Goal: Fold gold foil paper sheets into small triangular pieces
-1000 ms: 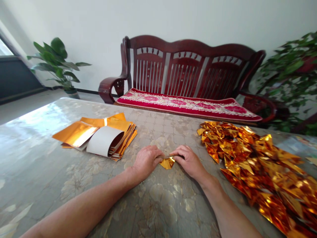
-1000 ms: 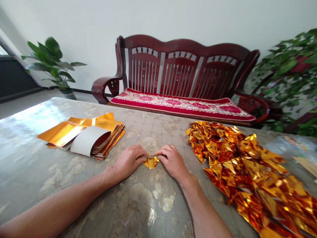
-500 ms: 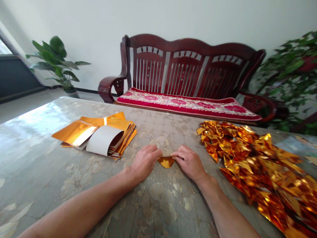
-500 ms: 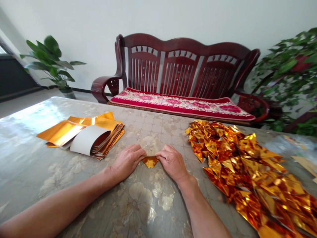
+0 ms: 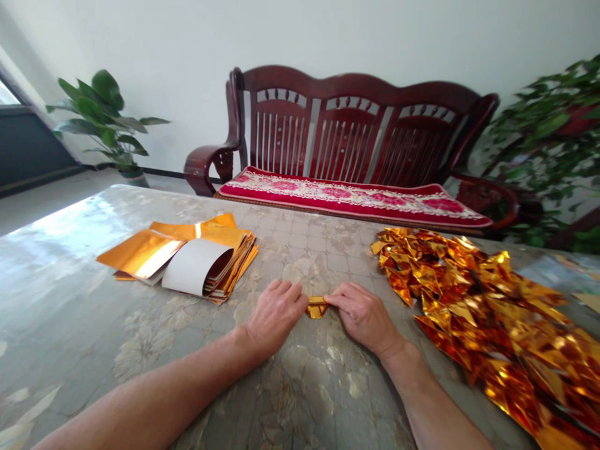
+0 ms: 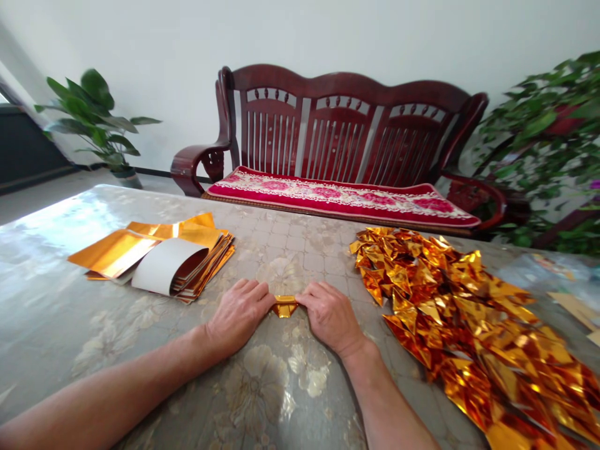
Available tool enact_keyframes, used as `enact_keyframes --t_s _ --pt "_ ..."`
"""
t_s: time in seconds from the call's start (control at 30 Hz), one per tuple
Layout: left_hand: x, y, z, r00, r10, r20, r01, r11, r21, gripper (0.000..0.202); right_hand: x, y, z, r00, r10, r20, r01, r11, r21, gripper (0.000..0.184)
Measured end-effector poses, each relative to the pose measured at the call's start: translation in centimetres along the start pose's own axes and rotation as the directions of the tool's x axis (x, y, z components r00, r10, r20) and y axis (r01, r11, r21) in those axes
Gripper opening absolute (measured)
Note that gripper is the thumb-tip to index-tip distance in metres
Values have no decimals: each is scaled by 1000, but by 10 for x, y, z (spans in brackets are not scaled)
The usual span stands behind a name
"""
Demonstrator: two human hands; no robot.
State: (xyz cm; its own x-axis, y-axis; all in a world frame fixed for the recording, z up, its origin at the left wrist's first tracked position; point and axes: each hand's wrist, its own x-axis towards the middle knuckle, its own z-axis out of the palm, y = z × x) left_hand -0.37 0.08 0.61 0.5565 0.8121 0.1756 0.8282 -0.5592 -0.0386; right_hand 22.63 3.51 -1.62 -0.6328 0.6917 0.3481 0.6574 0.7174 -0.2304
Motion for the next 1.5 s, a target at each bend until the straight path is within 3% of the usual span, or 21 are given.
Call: enact_keyframes --t_s 0.2,0.5,0.63,0.77,0.97,1.17,1.5 --pt "-3 6 -5 995 -44 88 44 999 6 8 1 -9 -6 999 33 20 -33 999 -23 33" --pt "-3 22 -15 975 -92 203 70 991 114 20 5 -15 -2 996 83 -34 -85 994 -75 26" --pt "2 11 -16 978 -115 174 114 993 20 20 10 -16 2 984 167 -68 -172 982 -76 21" --pt "8 -1 -10 975 -196 103 204 976 -75 21 14 -14 3 969 241 -47 -241 970 21 3" --pt "12 -12 0 944 -299 139 326 905 -273 25 15 -14 -3 964 266 11 -266 964 -21 9" --pt "16 -17 0 946 -267 183 316 885 -342 11 12 -19 -6 968 253 8 -253 968 -10 13" --pt "13 -9 7 950 -290 120 303 749 -590 6 7 -15 -6 942 333 -42 -314 918 243 11"
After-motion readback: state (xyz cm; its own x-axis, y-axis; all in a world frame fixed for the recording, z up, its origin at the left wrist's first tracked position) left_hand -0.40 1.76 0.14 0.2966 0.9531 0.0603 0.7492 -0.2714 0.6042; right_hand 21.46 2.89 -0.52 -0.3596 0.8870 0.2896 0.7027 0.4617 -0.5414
